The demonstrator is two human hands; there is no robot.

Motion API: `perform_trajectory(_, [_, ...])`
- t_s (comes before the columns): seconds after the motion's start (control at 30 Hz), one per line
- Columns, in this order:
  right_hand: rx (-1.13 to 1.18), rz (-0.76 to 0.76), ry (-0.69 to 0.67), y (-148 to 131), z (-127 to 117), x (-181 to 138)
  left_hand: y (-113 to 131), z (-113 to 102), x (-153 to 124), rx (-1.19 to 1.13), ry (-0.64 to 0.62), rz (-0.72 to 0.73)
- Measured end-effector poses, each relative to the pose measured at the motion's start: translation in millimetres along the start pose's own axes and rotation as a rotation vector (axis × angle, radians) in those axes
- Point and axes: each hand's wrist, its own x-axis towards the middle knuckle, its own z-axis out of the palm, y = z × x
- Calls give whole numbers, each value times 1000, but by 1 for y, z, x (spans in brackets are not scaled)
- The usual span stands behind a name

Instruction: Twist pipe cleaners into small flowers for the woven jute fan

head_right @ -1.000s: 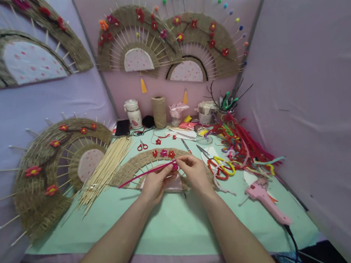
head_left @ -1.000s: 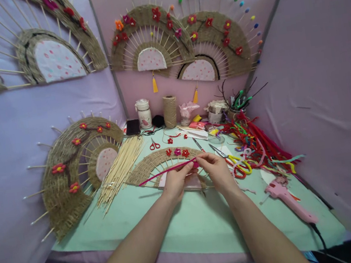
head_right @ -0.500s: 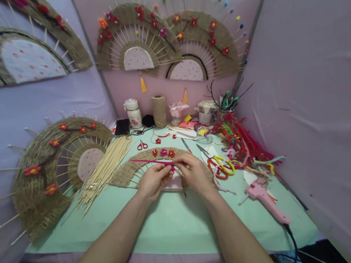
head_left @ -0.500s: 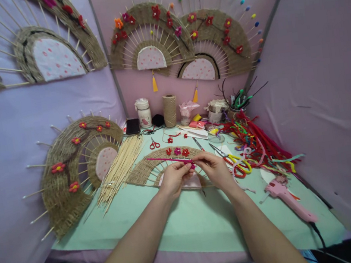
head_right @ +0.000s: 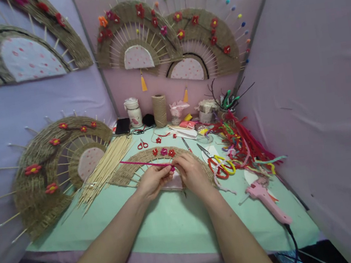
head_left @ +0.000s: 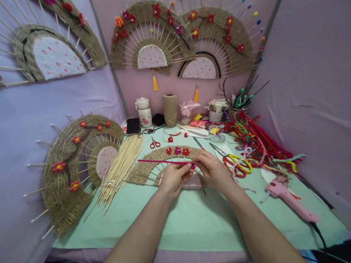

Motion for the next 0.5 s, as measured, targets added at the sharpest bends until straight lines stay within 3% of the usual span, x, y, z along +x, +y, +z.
perform_trajectory(0.13, [-23, -25, -12, 0, 1, 0, 2, 1, -1, 1, -11, -20])
perform_trajectory(0.23, [68, 38, 2, 0, 2, 0, 4, 3, -2, 17, 14, 20])
perform_trajectory(0.4, [374, 428, 51, 6, 3, 2, 7, 7, -5, 237, 166, 226])
perform_trajectory(0.5, [493, 572, -13, 10, 3, 2, 7, 10, -7, 370, 157, 345])
